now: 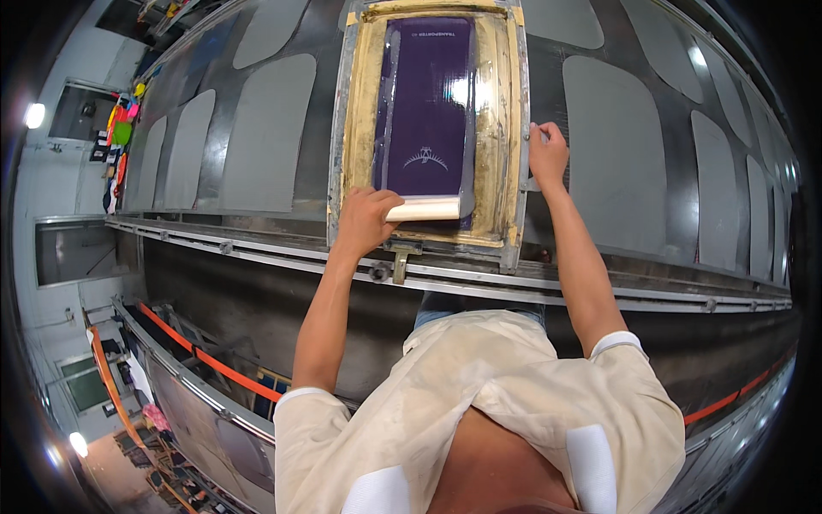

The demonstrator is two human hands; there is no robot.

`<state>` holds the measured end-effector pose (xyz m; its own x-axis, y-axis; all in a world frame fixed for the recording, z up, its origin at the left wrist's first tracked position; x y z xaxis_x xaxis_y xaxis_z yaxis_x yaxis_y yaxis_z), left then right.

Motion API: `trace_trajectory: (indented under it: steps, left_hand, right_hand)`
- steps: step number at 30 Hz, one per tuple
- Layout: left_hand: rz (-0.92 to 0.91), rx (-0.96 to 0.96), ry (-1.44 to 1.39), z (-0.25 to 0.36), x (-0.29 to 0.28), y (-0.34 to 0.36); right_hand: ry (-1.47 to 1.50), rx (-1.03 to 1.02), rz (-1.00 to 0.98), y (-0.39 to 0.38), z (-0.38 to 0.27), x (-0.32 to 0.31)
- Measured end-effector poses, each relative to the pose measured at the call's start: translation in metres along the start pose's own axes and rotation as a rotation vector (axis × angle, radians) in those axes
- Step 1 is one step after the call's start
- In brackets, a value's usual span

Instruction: The person repeatedly rolls a white squeegee over a purple screen-printing frame to spread ink evenly across the mesh. The person maintains a steady rhythm and consistent pressure throughout the process.

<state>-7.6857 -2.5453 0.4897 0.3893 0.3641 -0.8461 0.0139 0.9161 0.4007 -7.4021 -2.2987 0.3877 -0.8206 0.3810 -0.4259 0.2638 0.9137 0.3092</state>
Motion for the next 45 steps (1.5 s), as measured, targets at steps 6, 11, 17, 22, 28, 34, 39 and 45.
trace_trajectory:
  steps: [6, 11, 17, 22, 28, 34, 39, 45]
  left_hand:
    - [-0.086, 0.066, 0.023, 0.006, 0.004, -0.049]
    - [-0.080, 0.074, 0.038, 0.002, 0.016, -0.043]
    - [-0.042, 0.103, 0.065, -0.053, 0.046, 0.056]
    - [0.064, 0.190, 0.098, -0.129, 0.088, 0.205]
    - [0.011, 0.069, -0.111, -0.186, 0.115, 0.346]
    - [-0.032, 0.003, -0.030, -0.193, 0.128, 0.348]
    - [0.050, 0.199, -0.047, -0.131, 0.100, 0.252]
    - [-0.069, 0.110, 0.116, -0.093, 0.076, 0.148]
  right_hand:
    - [-0.111, 0.016, 0.018, -0.002, -0.011, -0.006]
    - [-0.172, 0.024, 0.019, -0.001, 0.002, 0.007]
    - [-0.268, 0.164, -0.128, -0.006, 0.006, 0.004]
    - [-0.124, 0.260, -0.066, -0.006, 0.028, -0.036]
    - [-0.512, 0.121, 0.010, 0.005, 0.083, -0.188]
    - [-0.965, -0.029, 0.289, -0.026, 0.182, -0.380]
    - [-1.212, 0.321, 0.539, -0.078, 0.266, -0.497]
    - [-0.987, 0.516, 0.572, -0.083, 0.352, -0.534]
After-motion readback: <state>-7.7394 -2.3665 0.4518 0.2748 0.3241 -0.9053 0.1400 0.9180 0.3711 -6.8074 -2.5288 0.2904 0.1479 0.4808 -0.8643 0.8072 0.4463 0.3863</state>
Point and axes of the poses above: each hand's wrist, its own y-axis towards the middle knuckle, its own x-axis out of the palm, z = x × y, the point moved 9 cm from there along y, towards the middle knuckle, and after that the axes turned 13 degrees about z, right-handed, at the moved point
